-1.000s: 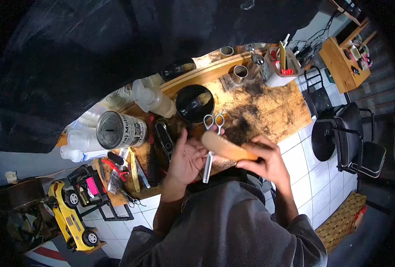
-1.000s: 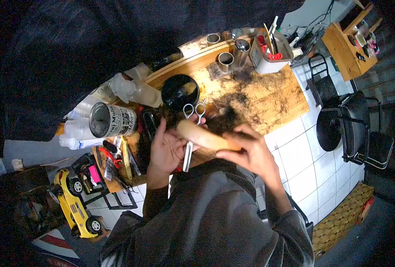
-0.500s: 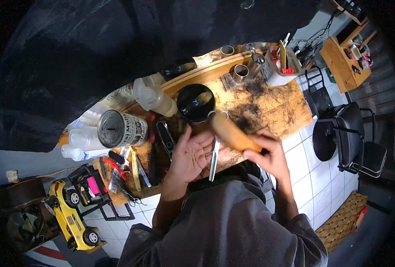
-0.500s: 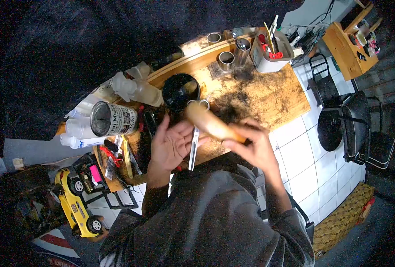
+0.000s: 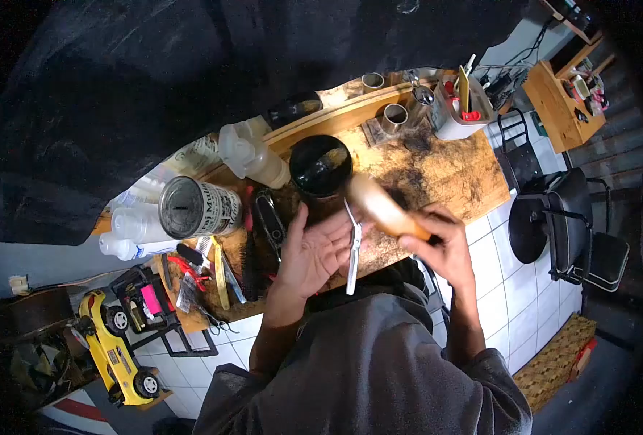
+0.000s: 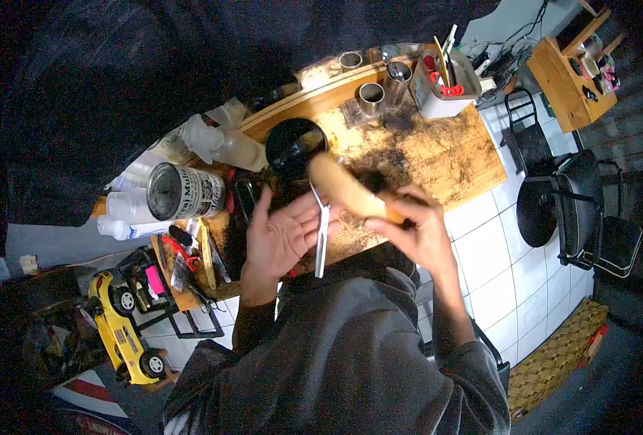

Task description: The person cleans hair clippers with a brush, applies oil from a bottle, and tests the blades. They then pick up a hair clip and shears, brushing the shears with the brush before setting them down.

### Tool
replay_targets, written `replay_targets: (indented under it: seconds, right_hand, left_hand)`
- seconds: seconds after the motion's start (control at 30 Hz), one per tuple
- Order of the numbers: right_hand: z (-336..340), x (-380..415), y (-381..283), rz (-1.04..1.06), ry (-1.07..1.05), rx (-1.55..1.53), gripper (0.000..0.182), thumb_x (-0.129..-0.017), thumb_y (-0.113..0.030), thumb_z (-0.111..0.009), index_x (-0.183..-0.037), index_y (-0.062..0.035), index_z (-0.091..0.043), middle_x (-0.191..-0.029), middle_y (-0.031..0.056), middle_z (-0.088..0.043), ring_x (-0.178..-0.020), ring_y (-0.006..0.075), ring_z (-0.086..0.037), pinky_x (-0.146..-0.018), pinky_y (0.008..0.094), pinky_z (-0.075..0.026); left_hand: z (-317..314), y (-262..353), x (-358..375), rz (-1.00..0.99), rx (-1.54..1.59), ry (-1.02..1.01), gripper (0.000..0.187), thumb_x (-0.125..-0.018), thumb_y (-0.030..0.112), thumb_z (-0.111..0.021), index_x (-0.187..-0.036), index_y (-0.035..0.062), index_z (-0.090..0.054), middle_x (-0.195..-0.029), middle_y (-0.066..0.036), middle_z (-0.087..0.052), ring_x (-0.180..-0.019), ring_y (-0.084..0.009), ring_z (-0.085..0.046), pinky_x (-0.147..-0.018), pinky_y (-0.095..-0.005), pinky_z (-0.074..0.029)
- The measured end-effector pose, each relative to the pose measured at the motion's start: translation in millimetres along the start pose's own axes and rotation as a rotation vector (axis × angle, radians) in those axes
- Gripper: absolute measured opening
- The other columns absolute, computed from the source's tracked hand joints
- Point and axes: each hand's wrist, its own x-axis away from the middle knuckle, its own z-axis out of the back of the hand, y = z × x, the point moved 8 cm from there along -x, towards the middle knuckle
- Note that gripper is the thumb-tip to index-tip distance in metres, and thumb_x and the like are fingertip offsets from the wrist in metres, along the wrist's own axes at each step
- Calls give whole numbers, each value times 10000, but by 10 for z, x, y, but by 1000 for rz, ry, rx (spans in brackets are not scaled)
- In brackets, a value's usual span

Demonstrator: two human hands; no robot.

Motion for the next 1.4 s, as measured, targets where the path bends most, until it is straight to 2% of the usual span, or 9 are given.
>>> replay_targets:
  seconds: [0.2,0.3,0.43,0.6,0.77,0.83,1.0,1.3,1.4]
  right_hand:
    - [-334,269,-187,164,-584,-30,464,-664,-325,-832,-996,-25,-710,-913,179,-672,-875,284,-633,-805,389,-495]
    - [-203,195,-216,127,-483,-91,473,-641,-301,-848,-996,-21,-710,-894,161,-667,-860,267,-625,-786,358,-483]
    - [-9,0,-177,25,-55,91,410,-670,-238,-826,-993,-13,-712,-866,107,-645,-814,238,-619,-720,324,-499]
    - [-140,138,-215,181,-437,57,412,-669,-363,-817,-956,-79,-735,-855,131,-699,-838,238,-649,-777,378,-520]
    - [-234,298,-266,66,-741,2,425,-651,-298,-850,-974,-53,-724,-907,169,-680,-901,264,-641,-847,372,-479]
    - [-79,152,-290,159,-468,-37,439,-641,-271,-854,-978,-26,-716,-887,160,-676,-878,256,-630,-785,360,-481]
    - [96,-81,-89,-87,101,-21,411,-700,-228,-807,-1013,11,-691,-860,131,-626,-799,218,-595,-732,338,-487]
    - [-335,285,-291,102,-721,-25,485,-602,-276,-879,-989,-33,-715,-944,141,-662,-857,292,-639,-722,368,-496]
    - [-144,150,-258,135,-458,-150,423,-670,-278,-839,-974,-14,-707,-887,143,-663,-870,255,-622,-770,354,-477]
  left_hand:
    - [99,289,30,-124,92,105,834,-936,605,-231,-1394,-89,-292,-1434,-241,-349,-1343,-332,-344,-1102,-442,-295]
    - [70,235,39,-99,138,84,813,-943,588,-250,-1392,-87,-297,-1434,-243,-346,-1343,-333,-343,-1103,-456,-291]
    - [40,115,30,-17,201,42,771,-955,551,-263,-1382,-90,-308,-1423,-253,-357,-1339,-348,-344,-1102,-493,-287]
    - [72,190,10,-58,137,104,730,-965,513,-274,-1392,-79,-293,-1428,-251,-349,-1338,-346,-347,-1087,-495,-317]
    - [47,219,0,-72,-10,112,665,-979,449,-303,-1409,-58,-271,-1441,-234,-336,-1343,-333,-343,-1086,-478,-330]
    - [-13,168,-12,-42,-1,79,648,-981,434,-335,-1412,-46,-272,-1431,-220,-359,-1336,-329,-356,-1082,-474,-340]
    - [-142,64,20,49,-63,3,706,-973,507,-305,-1416,-41,-273,-1427,-211,-375,-1322,-342,-377,-1065,-470,-361]
    - [44,270,36,-34,-18,75,807,-949,593,-241,-1415,-65,-263,-1399,-240,-402,-1310,-336,-395,-1071,-411,-357]
    - [-26,253,18,-20,-48,87,793,-951,584,-256,-1417,-58,-259,-1406,-250,-386,-1313,-345,-387,-1087,-435,-333]
